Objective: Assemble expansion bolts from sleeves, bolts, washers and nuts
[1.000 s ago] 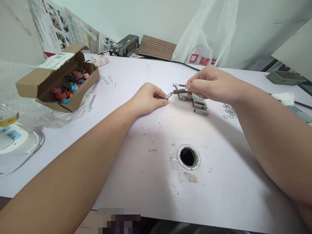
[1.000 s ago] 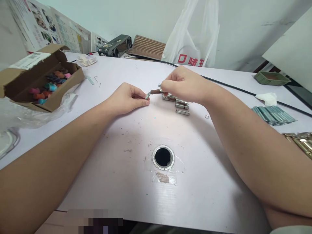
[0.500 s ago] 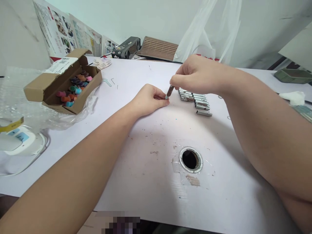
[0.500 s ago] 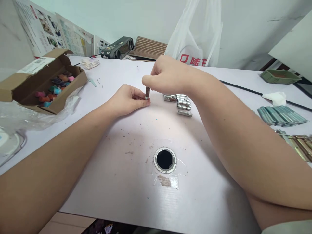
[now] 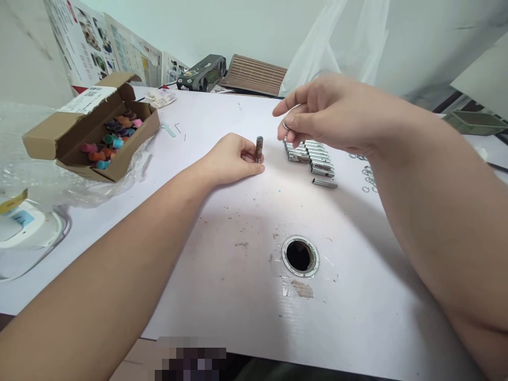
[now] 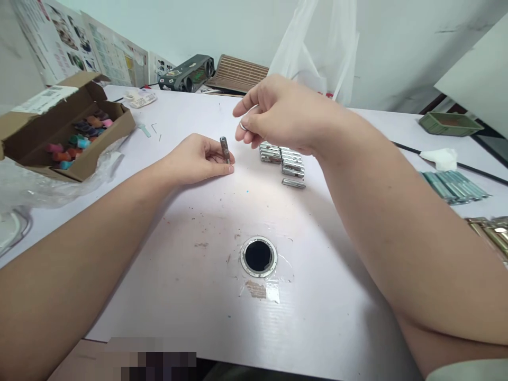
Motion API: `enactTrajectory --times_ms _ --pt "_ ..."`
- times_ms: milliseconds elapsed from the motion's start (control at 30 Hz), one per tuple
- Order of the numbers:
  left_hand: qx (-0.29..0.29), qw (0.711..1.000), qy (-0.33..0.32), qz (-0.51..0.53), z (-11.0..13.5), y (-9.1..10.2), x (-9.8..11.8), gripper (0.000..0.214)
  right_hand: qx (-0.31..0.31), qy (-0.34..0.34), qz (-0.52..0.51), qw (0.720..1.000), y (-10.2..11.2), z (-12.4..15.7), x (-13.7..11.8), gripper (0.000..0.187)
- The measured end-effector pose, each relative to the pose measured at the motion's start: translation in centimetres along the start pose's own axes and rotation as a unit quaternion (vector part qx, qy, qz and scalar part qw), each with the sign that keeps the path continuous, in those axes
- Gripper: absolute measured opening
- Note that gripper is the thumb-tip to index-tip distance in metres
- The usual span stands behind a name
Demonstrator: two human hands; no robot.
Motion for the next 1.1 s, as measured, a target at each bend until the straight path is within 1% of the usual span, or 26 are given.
enactTrajectory --times_ms 67,133,267,400,533,600,667,733,867,1000,1067,1100 --pt "0.008 1.0 -0.003 0.015 0.1 0.1 0.2 0.024 0.014 0.013 -0.056 0.998 -0.8 -0.5 0.0 0.011" --pt "0.019 0.999 -0.009 0.043 0.1 0.2 0.4 0.025 0.022 0.015 -0.085 0.996 -1.6 -0.9 0.3 0.014" --pt "0.02 0.997 -0.022 0.065 0.1 0.2 0.7 0.024 0.023 0.03 -0.071 0.997 -2.9 -1.1 0.6 0.016" --pt "0.023 0.999 -0.024 0.039 -0.1 0.2 0.3 0.023 0.026 0.046 -0.054 0.997 -3.3 -0.7 0.3 0.016" --pt "0.018 0.999 -0.026 -0.024 -0.3 0.1 -0.5 0.023 0.043 0.046 -0.048 0.997 -3.8 -0.7 0.4 0.016" --pt "0.013 0.998 -0.031 -0.046 -0.3 0.0 -0.5 0.02 0.029 0.049 -0.045 0.997 -4.3 -0.6 0.4 0.017" --pt "0.006 0.999 -0.029 -0.045 -0.2 -0.1 -0.4 0.019 0.012 0.055 -0.05 0.997 -4.7 -0.4 0.3 0.017" --pt "0.006 0.999 -0.025 -0.02 0.0 -0.1 0.0 0.021 0.003 0.059 -0.052 0.997 -4.8 -0.3 0.2 0.018" --pt "0.035 0.997 -0.031 0.059 0.1 0.4 0.9 0.018 0.01 0.066 -0.051 0.996 -4.8 -0.3 0.3 0.018" --pt "0.032 0.997 -0.017 0.073 0.0 0.3 0.5 0.016 0.011 0.082 -0.042 0.996 -4.9 -0.5 0.2 0.018" --pt "0.025 0.997 -0.003 0.07 0.0 0.3 0.2 0.019 0.019 0.074 -0.004 0.997 -3.9 -0.4 -0.1 0.023" --pt "0.023 0.997 0.004 0.071 0.0 0.3 0.1 0.021 0.03 0.059 0.023 0.998 -2.9 -0.3 -0.2 0.025"
Point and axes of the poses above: each hand's wrist, its own z-axis away from the middle knuckle, its own y-axis out of the back of the hand, x = y × z, the point moved 9 cm from there along -z, towards the middle knuckle, and after that the axes turned 15 degrees about x, right-handed, at the moved point
